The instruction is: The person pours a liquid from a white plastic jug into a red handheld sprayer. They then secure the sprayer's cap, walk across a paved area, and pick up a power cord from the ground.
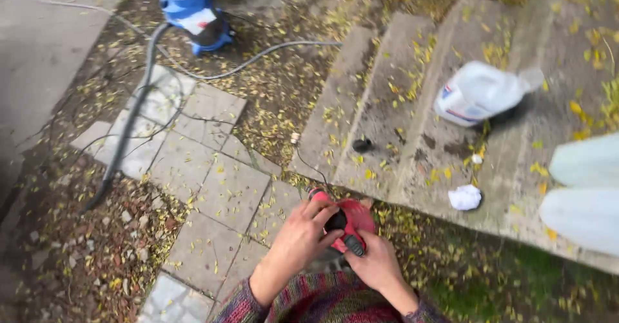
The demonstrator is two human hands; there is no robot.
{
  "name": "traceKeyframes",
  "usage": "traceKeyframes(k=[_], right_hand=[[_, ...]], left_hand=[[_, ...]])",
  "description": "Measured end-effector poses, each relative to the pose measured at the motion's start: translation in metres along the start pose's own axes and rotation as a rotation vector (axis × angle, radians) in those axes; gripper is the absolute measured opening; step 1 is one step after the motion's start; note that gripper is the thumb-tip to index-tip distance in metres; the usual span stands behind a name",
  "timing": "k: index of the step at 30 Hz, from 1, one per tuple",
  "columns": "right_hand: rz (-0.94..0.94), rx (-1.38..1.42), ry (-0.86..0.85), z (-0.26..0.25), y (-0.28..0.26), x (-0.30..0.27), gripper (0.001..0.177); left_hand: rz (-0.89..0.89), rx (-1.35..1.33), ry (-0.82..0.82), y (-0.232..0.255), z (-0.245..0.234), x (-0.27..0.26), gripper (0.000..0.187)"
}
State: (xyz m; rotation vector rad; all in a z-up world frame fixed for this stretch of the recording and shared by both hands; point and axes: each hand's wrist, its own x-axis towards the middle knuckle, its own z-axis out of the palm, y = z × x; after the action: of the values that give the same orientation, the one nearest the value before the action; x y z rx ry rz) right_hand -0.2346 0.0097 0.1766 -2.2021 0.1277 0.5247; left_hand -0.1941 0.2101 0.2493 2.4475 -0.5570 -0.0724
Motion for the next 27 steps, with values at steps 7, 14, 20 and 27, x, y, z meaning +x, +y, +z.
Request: traceKeyframes(k=[7,14,20,27], right_hand=[[-0.009,-0.074,-0.207,0.020,-0.062,-0.008,0.026],[-0.335,-0.070,-0.306,0.073,-0.145,0.013,0.029],[-0.325,-0.070,-0.417,0.132,-0.218,0.000,0.024],[-0.434,-0.148,-0.534,0.180,-0.279,0.007,0.022]], left_hand=[[-0.351,-0.465,0.173,-0.037,-0.015,-0.084,0.047],[-0.186,-0.286,0.474,-0.074,-0.090,-0.135,0.038],[-0.492,-0.694,0.653,-0.122,-0.125,-0.196,0.037],[-0.533,-0.285,0.691,-0.131,-0.204,-0.231,0.038]])
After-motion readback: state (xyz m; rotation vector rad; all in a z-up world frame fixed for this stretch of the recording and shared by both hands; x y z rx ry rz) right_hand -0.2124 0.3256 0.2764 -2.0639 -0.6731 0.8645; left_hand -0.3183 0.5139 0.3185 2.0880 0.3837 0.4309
